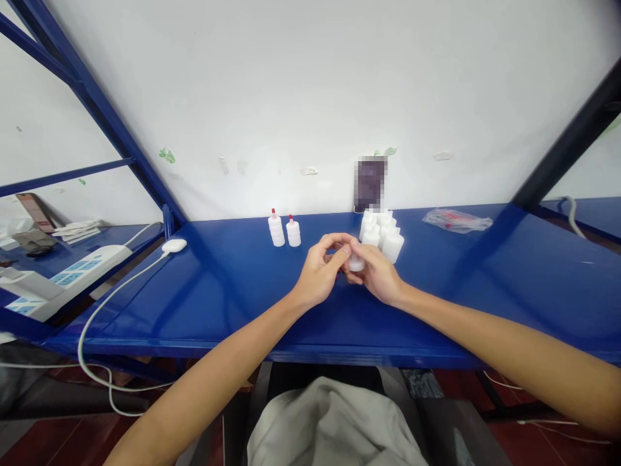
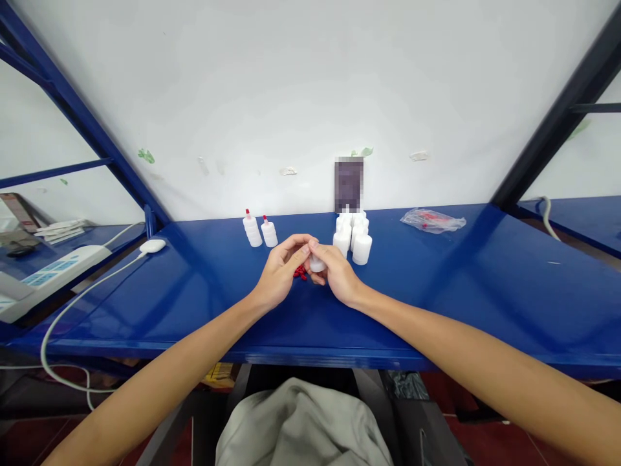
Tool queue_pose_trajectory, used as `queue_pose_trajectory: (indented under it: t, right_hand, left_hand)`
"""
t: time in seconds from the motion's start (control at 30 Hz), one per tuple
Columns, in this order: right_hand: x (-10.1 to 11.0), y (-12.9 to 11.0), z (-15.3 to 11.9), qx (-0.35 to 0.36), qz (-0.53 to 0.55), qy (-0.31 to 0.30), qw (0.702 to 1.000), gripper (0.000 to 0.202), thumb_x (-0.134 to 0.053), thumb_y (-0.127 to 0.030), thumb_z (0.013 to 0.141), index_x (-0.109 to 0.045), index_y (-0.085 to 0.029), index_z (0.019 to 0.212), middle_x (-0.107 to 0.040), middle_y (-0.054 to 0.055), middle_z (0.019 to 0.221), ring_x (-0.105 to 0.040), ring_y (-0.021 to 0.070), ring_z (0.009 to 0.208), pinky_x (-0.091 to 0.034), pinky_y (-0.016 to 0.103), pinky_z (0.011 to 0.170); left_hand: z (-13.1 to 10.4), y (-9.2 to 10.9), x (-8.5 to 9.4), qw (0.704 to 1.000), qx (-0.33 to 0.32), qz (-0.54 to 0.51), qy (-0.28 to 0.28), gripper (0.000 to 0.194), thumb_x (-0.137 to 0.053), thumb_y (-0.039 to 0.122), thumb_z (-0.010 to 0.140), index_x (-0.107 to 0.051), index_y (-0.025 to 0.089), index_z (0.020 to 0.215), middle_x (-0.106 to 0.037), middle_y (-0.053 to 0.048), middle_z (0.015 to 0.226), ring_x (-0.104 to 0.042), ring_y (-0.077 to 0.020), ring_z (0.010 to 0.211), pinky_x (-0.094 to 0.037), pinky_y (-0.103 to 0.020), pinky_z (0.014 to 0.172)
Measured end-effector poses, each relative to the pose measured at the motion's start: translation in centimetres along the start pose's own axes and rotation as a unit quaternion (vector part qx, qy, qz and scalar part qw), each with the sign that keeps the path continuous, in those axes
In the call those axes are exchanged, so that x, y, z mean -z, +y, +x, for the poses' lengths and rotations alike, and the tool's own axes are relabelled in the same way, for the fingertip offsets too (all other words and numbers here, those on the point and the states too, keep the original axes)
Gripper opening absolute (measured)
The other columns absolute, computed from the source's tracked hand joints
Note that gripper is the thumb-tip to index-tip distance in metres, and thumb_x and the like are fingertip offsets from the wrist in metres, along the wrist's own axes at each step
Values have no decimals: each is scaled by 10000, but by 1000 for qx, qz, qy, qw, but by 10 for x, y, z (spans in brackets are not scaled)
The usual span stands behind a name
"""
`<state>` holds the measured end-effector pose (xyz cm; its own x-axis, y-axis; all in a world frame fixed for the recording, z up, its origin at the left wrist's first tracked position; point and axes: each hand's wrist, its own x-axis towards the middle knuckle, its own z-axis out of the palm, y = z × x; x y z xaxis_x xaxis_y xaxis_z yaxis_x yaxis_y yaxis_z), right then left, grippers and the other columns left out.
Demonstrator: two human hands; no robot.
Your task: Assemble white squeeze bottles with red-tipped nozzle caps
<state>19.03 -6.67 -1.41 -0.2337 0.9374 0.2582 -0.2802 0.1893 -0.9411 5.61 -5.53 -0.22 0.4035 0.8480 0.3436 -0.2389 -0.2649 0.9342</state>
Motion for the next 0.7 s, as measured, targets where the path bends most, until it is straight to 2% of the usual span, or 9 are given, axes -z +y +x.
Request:
queue_pose_trajectory:
  t: [0.1, 0.27, 0.5, 0.7]
  right_hand:
    - [0, 1, 0, -4, 8, -10, 1000, 517, -577, -617, 850, -570, -175, 580, -466, -10, 526, -387, 100, 429, -267, 251, 413]
    - [5, 7, -1, 6, -23, -34, 999, 549, -490, -618, 911, -586, -174, 602, -475, -1, 542, -388, 109, 457, -271, 257, 430]
    - [9, 5, 0, 9, -70, -59, 996, 546, -451, -584, 950, -580, -165, 625, -468, -11, 532, -384, 101, 447, -267, 257, 452]
    - [12, 7, 1, 12, -81, -60, 995, 557, -447, -562, 957, -558, -162, 586, -442, -17, 479, -372, 98, 425, -262, 257, 449]
  left_hand:
    - [-1, 2, 2, 1000, -6, 4, -7, 323, -693, 449, 841, -629, 164, 982, -584, -22, 897, -548, -81, 608, -533, -218, 542]
    - [-3, 4, 1, 999, 13, -31, -26, 385, -698, 499, 825, -576, 160, 960, -537, 13, 791, -523, -75, 570, -550, -232, 533]
    - [-5, 3, 3, 999, 0, -4, -49, 386, -589, 529, 908, -505, 172, 1028, -528, 51, 647, -616, -117, 547, -527, -238, 546]
    - [-6, -1, 4, 997, -13, 16, -69, 325, -517, 489, 964, -470, 175, 1036, -574, 44, 624, -660, -146, 580, -521, -255, 597]
